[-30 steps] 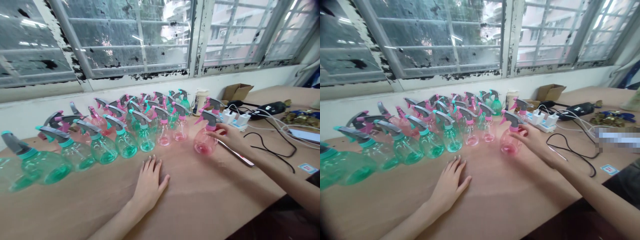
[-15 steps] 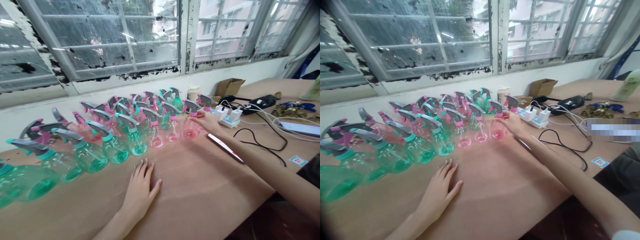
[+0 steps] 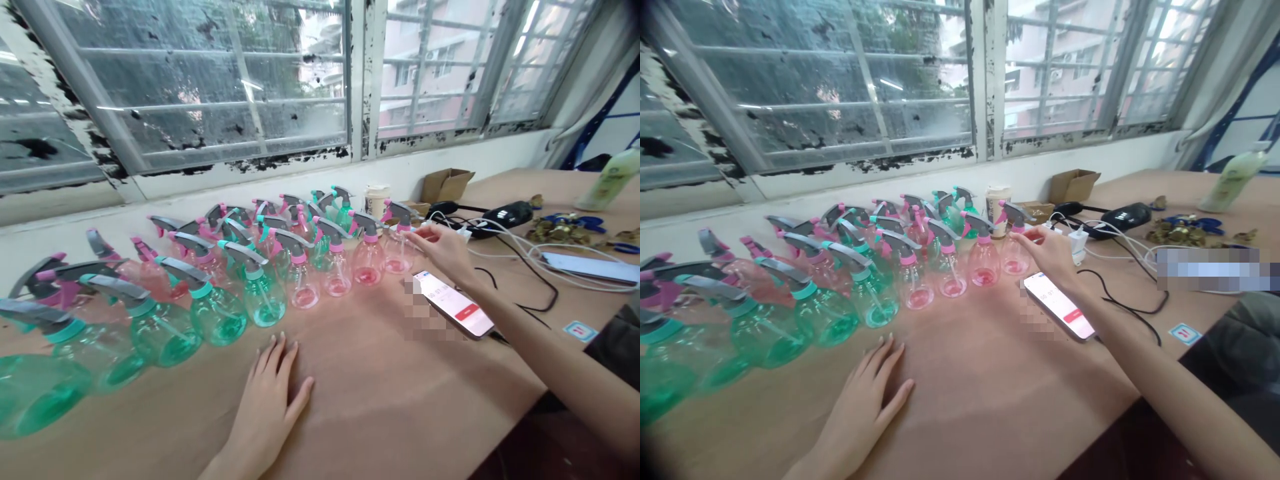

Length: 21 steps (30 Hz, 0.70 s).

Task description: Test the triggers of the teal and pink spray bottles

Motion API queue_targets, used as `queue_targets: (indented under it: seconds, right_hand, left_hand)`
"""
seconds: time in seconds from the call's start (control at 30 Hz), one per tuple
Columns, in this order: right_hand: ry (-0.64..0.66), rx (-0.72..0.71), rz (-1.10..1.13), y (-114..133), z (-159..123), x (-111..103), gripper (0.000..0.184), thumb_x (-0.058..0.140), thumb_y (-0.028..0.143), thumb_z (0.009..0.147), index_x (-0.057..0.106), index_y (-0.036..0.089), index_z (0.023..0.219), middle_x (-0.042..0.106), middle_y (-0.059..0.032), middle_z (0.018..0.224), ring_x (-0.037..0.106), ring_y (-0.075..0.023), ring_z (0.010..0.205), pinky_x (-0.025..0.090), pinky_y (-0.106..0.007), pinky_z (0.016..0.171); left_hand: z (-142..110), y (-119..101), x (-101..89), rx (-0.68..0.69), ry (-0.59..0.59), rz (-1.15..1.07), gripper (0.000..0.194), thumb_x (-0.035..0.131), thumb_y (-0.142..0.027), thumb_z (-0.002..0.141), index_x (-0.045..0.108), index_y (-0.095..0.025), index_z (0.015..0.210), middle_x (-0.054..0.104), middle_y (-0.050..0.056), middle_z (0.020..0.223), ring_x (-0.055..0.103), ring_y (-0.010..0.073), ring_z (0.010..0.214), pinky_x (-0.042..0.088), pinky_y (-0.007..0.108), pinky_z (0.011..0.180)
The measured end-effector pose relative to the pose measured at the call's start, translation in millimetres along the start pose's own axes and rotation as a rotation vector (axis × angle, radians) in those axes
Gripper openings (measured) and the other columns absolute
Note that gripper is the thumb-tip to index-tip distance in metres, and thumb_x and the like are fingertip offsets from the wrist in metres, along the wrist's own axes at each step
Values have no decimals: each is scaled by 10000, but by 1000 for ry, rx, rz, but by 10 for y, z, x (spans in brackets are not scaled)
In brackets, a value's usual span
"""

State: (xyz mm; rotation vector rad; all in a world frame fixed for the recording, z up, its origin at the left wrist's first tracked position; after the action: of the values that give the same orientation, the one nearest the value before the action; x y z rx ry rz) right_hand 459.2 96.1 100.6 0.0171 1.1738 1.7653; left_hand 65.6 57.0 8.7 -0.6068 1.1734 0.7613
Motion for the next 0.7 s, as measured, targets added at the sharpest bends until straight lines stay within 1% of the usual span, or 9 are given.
queue_targets:
  seconds: [0.07,0.17,0.23,0.3,0.37,0.43,0.57,0.63,0.7]
  right_hand:
    - [-35,44,-29,-110,95,-32,475,663,617,712,695,166,859,727,-139,907,664,-296,791,489,-428,753]
    - [-32,86,-9,-250,276,139,542,722,606,632,686,140,908,710,-184,1018,650,-333,915,478,-429,786]
    - [-2,89,33,-310,368,324,502,747,585,599,692,160,859,727,-144,965,655,-312,907,481,-399,781]
    - [11,94,82,-347,411,468,455,726,584,619,695,172,811,736,-98,846,666,-281,823,488,-370,728]
    - [-26,107,122,-362,414,490,443,690,593,654,693,175,800,730,-81,788,660,-264,769,486,-361,694]
    - [-109,117,151,-342,392,362,461,658,607,684,686,169,822,727,-91,804,650,-260,765,480,-368,704]
    - [-267,102,190,-166,248,-160,486,614,622,734,666,157,867,711,-118,878,633,-257,794,461,-388,760]
    - [-253,72,216,-14,87,-350,449,625,606,744,666,178,875,707,-91,875,634,-243,781,468,-370,735]
    - [-166,35,240,163,-160,-378,396,673,580,721,671,200,831,698,-55,809,633,-232,747,476,-348,689]
  left_hand:
    - [0,15,14,-5,-1,1,557,418,-509,941,548,-131,1329,471,162,1447,444,348,1322,393,556,1051]
    - [6,20,23,-9,15,12,570,411,-512,942,548,-118,1331,473,165,1444,435,350,1330,379,563,1062]
    - [11,19,21,-12,23,16,572,408,-514,942,555,-117,1326,477,165,1441,436,348,1330,378,559,1065]
    - [16,17,17,-13,25,16,572,404,-513,941,560,-115,1322,480,168,1438,440,348,1327,381,559,1062]
    - [19,14,14,-11,20,11,573,402,-511,940,560,-112,1321,479,172,1437,443,350,1324,385,562,1057]
    - [20,9,10,-8,10,7,571,404,-509,938,558,-115,1321,483,174,1435,450,351,1318,393,557,1049]
    - [24,-6,8,-3,5,25,555,412,-505,932,567,-131,1312,502,165,1421,466,340,1303,394,532,1050]
    - [27,-16,6,-7,8,25,552,412,-497,933,566,-125,1310,510,167,1413,464,339,1304,384,531,1057]
    - [29,-29,-2,-9,4,17,548,414,-487,934,564,-116,1308,512,174,1409,459,342,1307,378,536,1061]
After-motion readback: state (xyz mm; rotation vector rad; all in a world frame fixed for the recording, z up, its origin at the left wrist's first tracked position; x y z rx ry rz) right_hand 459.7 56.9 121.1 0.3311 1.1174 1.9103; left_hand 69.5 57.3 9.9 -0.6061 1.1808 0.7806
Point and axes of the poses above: each hand's wrist, its own z-axis towards the middle knuckle, its own x-axis out of the palm, y = z × x, the point moved 7 cm from there along z, towards the middle knuckle
